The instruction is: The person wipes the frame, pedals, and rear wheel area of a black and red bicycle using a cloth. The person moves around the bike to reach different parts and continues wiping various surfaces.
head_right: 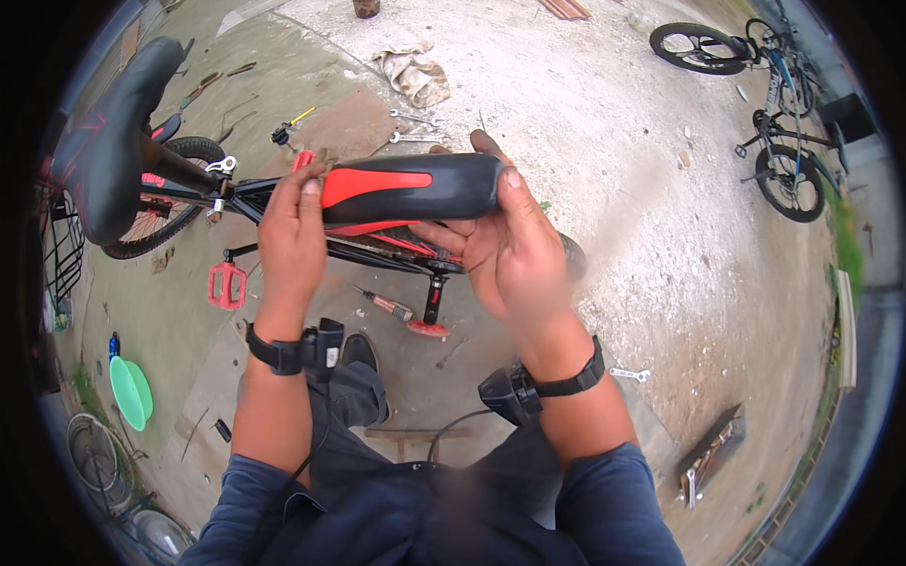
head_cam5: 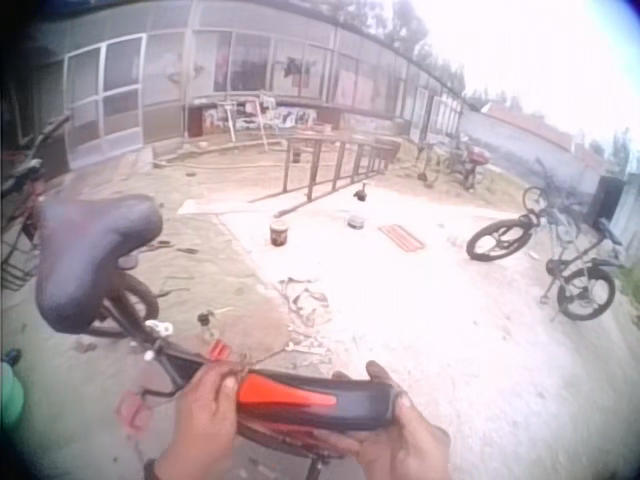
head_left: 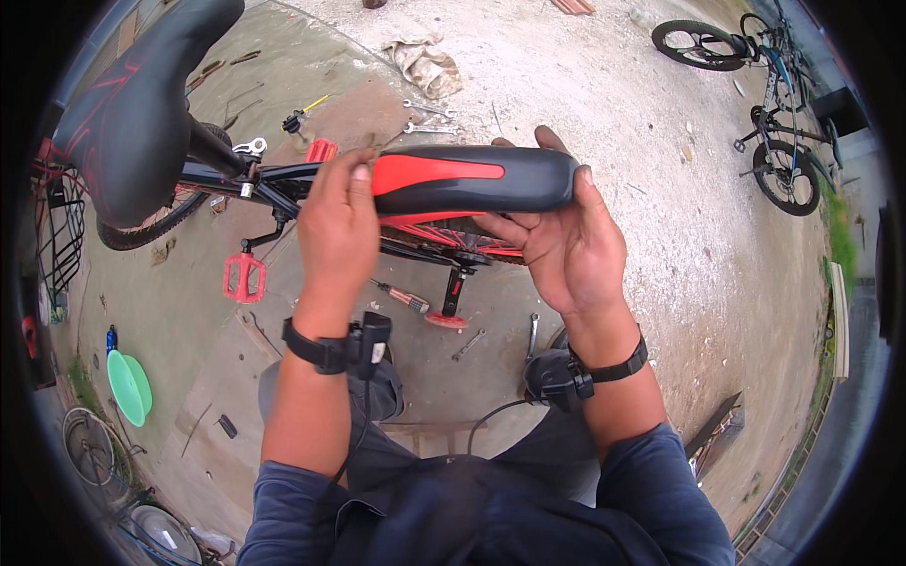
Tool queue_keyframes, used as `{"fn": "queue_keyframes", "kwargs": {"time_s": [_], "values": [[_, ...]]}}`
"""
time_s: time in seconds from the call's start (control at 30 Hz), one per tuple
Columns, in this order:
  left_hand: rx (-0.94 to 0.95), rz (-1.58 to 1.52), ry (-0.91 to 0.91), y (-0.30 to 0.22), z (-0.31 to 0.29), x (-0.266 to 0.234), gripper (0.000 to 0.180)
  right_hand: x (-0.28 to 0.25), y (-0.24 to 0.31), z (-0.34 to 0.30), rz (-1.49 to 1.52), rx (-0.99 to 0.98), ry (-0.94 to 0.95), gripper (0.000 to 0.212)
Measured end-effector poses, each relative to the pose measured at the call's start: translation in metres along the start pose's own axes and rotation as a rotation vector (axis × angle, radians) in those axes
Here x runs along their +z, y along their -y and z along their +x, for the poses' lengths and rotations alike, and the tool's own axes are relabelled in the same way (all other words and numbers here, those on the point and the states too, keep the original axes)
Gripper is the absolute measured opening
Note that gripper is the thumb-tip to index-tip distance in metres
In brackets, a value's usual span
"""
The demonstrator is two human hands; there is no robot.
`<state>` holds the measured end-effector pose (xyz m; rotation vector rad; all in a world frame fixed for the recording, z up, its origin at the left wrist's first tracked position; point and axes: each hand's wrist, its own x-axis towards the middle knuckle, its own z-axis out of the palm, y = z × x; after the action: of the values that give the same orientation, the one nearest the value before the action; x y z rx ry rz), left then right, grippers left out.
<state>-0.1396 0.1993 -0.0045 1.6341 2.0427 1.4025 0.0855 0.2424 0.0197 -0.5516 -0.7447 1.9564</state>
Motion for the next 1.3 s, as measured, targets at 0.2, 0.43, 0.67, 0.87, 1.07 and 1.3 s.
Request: {"fn": "queue_keyframes", "kwargs": {"time_s": [0.2, 0.43, 0.67, 0.87, 1.07, 1.3], "values": [[0.301, -0.054, 0.110, -0.063, 0.016, 0.038, 0.020, 0.004, -0.007, 0.000, 0.018, 0.015, -0.021, 0.058], [0.467, 0.120, -0.017, -0.062, 0.005, 0.030, 0.022, -0.002, -0.009, -0.003, 0.088, -0.009, 0.011, 0.058], [0.398, -0.116, 0.082, -0.086, -0.001, 0.055, 0.025, 0.001, -0.011, -0.002, 0.167, -0.015, -0.005, 0.060], [0.605, -0.152, 0.094, -0.091, -0.021, 0.061, 0.032, -0.003, -0.010, -0.001, 0.181, -0.033, 0.005, 0.069], [0.549, 0.051, 0.043, -0.044, -0.027, 0.021, 0.036, -0.006, -0.008, -0.001, 0.131, 0.045, -0.001, 0.075], [0.685, -0.176, 0.078, -0.100, -0.014, 0.063, 0.035, -0.008, -0.015, -0.001, 0.129, -0.066, 0.040, 0.059]]}}
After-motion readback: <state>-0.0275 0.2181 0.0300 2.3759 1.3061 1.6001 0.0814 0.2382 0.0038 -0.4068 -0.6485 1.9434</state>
